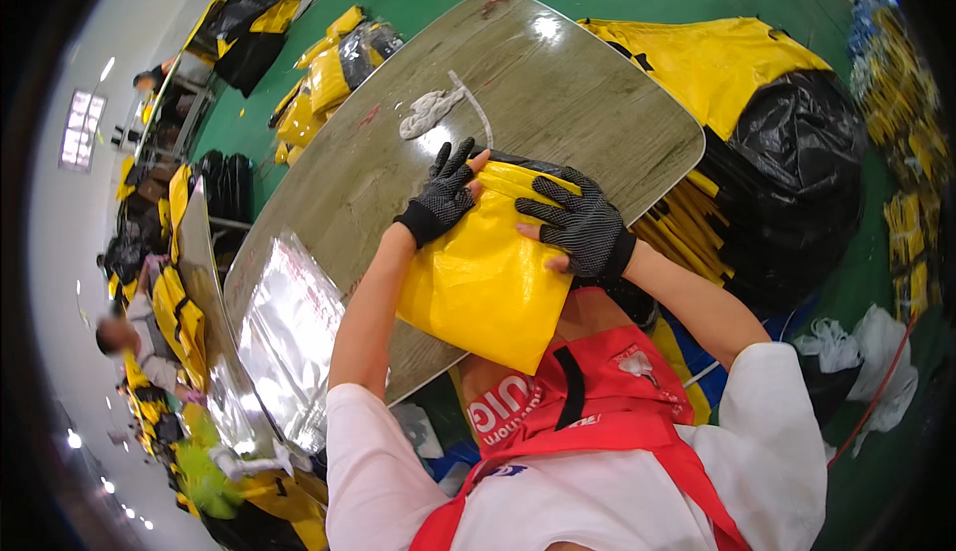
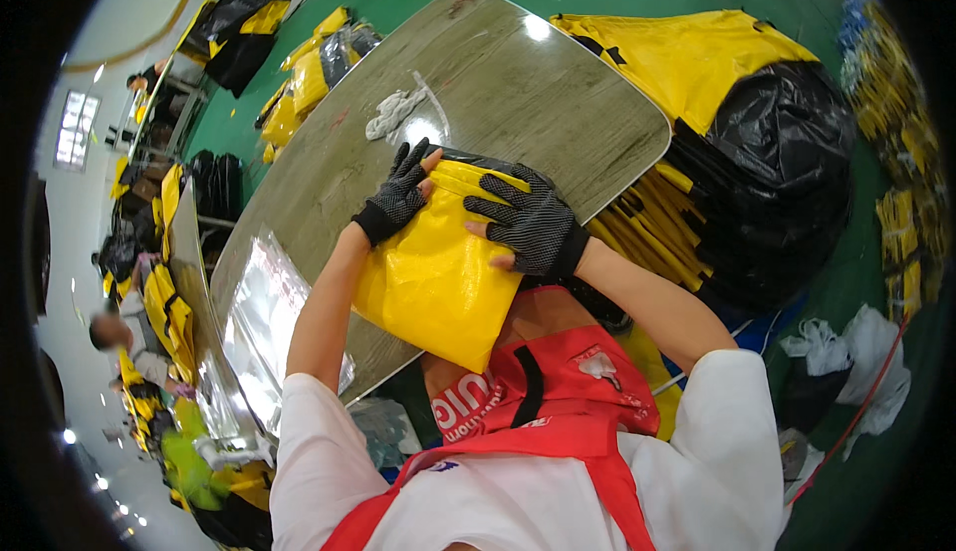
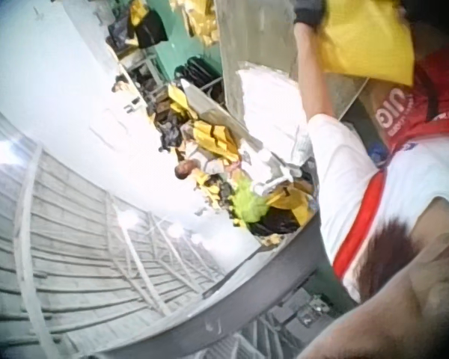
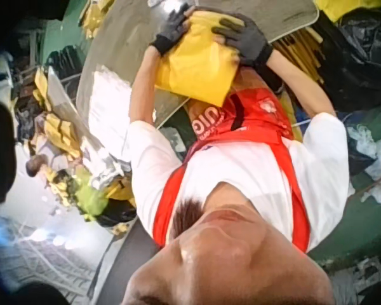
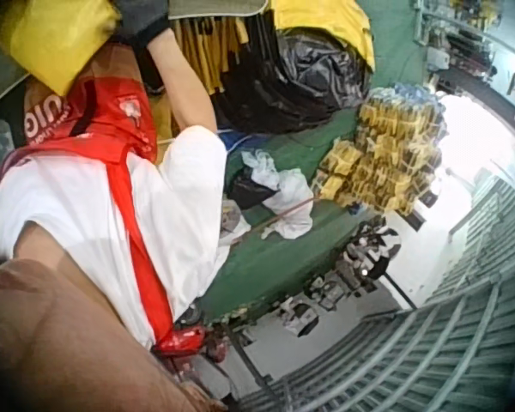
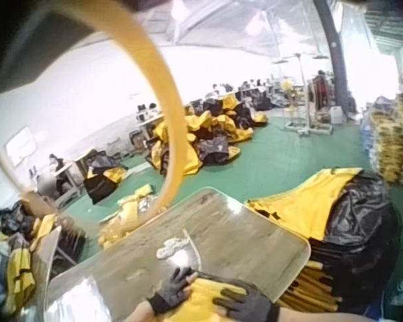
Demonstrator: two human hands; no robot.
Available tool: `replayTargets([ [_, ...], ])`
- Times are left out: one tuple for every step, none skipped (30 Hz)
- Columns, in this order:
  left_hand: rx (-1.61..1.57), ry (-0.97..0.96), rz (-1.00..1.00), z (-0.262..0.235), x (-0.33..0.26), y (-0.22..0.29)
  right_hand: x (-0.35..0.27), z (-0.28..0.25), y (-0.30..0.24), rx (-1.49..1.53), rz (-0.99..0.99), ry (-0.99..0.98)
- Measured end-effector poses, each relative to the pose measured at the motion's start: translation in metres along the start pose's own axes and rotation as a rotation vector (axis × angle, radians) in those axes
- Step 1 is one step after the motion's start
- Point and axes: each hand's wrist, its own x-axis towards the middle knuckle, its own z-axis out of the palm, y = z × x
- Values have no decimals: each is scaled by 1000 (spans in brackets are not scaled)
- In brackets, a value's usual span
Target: The person repeatedly folds yellow and black delivery bags and places them into clear plastic packaging sleeves. The person handles each bag one at a time, folds it, and inserts it into a sleeve on a table in a factory setting.
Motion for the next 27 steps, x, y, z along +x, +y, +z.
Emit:
replayTargets([
  [-64, 18, 14, 5, -9, 1, 0, -8, -7, 17, -17, -27],
  [-123, 42, 26, 17, -21, -4, -18, -10, -9, 17, -78, -42],
  [-179, 49, 83, 29, -31, 4, -38, -12, -11, 12, -130, -57],
  [-240, 12, 19, 38, -49, 14, -58, -14, -14, 14, -187, -68],
  [-297, -13, -64, 43, -68, 24, -58, -19, -11, 80, -259, -60],
  [-522, -11, -116, 46, -81, 33, -49, -27, -18, 103, -29, -149],
  [-743, -5, -161, 39, -93, 47, -37, -36, -18, 6, -5, -192],
  [-1304, -23, -168, 32, -110, 58, -19, -47, -21, 36, 47, -163],
  [-1861, -46, -201, 25, -125, 70, -17, -49, -14, 114, 117, -57],
  [-1647, 144, -199, 34, -132, 84, -56, -24, -6, 681, 584, 167],
  [-1418, 326, -212, 46, -134, 102, -86, 8, 7, 1265, 1053, 385],
  [-1195, 510, -252, 61, -139, 118, -76, 9, 13, 1021, 973, 287],
  [-976, 679, -298, 74, -141, 128, -62, 0, 11, 773, 884, 187],
  [-451, 702, -587, 81, -142, 125, -6, -16, -27, 1250, 1232, 137],
  [-445, 676, -669, 86, -143, 122, -7, -7, -21, 1305, 1198, 46],
  [-441, 647, -747, 94, -146, 119, -7, -6, -19, 1270, 1145, -35],
  [-435, 623, -832, 96, -152, 113, 3, -4, -22, 1239, 1084, -121],
  [-459, 484, -796, 87, -163, 110, -3, -2, -15, 1273, 1106, -117],
  [-500, 460, -676, 70, -178, 94, -6, 2, -12, 1347, 1115, -91],
  [-468, 595, -599, 49, -201, 63, -3, 0, -17, 1422, 1138, -95],
  [-361, 782, -581, 27, -225, 25, 2, -5, -20, 1487, 1158, -89],
  [-125, 924, -664, 1, -260, -18, 1, -5, -19, 1483, 1153, -110],
  [343, 875, -865, -20, -314, -72, 5, -5, -21, 1509, 1162, -126],
  [557, 864, -847, -36, -357, -105, 5, -4, -19, 1509, 1196, -142],
  [673, 566, -1069, -41, -378, -118, 2, -6, -16, 1489, 1241, -140],
  [424, 266, -1336, -53, -375, -107, 0, -7, -16, 1469, 1245, -135],
  [440, 188, -1315, -48, -379, -114, -1, -8, -15, 1462, 1234, -138],
])
